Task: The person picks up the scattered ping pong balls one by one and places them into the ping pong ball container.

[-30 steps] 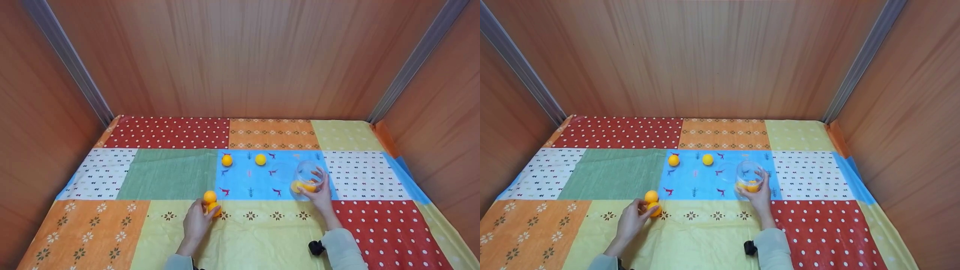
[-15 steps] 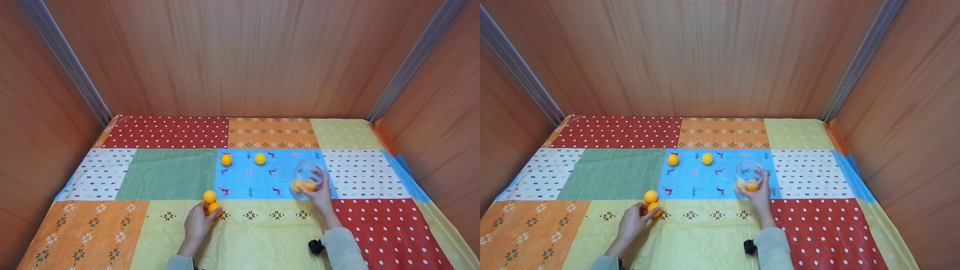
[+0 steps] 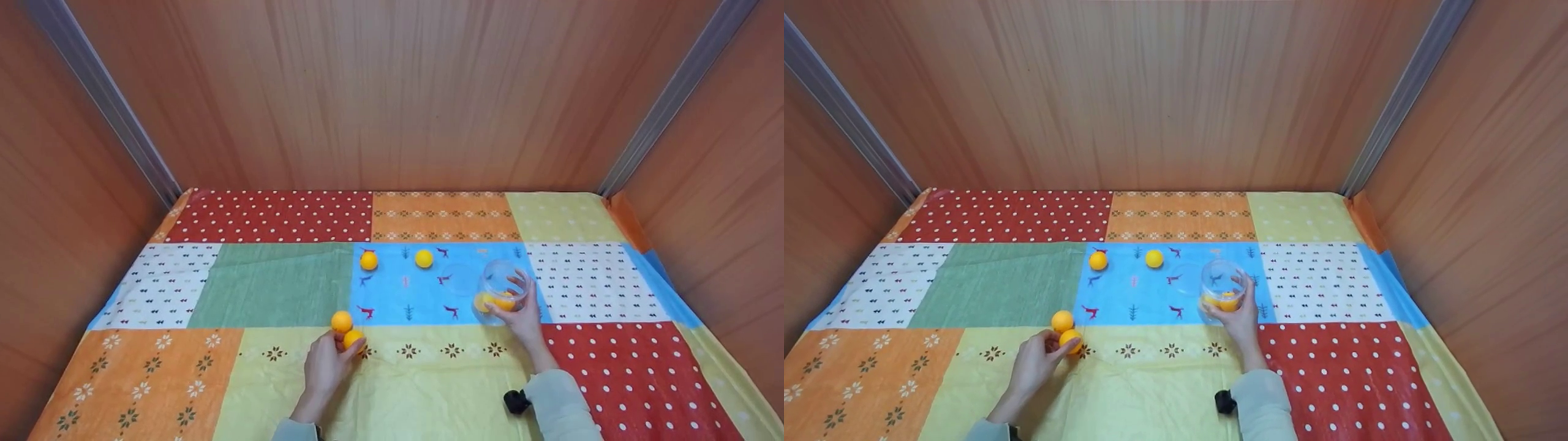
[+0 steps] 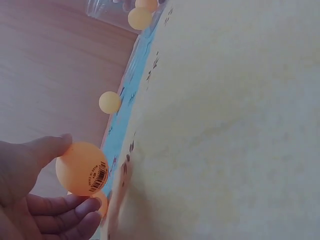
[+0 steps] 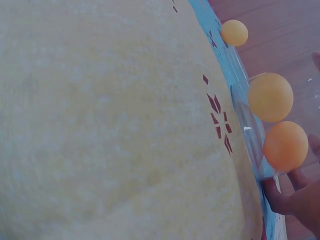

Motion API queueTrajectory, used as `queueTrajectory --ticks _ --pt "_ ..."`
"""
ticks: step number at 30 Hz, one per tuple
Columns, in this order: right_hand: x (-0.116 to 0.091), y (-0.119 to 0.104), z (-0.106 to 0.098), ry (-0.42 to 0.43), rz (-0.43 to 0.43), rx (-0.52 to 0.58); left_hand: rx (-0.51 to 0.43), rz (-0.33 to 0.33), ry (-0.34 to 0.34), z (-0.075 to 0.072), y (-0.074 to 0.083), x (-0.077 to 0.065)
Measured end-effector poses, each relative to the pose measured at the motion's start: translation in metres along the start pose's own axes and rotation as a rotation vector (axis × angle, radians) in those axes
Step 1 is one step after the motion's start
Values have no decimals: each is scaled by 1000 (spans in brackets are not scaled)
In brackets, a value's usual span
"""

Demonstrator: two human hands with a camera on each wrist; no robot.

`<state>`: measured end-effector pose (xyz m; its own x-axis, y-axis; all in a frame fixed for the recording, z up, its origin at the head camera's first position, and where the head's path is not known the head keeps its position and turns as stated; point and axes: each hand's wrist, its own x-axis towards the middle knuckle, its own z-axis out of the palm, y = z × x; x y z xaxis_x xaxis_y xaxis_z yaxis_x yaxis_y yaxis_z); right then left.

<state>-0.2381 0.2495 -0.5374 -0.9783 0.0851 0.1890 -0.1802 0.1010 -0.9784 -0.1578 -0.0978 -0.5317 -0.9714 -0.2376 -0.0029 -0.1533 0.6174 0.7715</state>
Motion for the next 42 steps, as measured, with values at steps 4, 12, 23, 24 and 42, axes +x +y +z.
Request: queueTrajectory --ticks 4,12,23,24,42 --pt "4 12 -3 12 -16 -27 -8 26 27 0 6 0" --pt "6 15 -2 24 -28 -57 -55 65 29 3 22 0" --pt "-3 -13 4 5 10 -27 -135 165 37 18 43 5" --pt "-4 -14 4 4 16 -29 -145 168 35 19 45 5" --pt "0 0 3 8 -39 -43 -340 326 -1 49 86 14"
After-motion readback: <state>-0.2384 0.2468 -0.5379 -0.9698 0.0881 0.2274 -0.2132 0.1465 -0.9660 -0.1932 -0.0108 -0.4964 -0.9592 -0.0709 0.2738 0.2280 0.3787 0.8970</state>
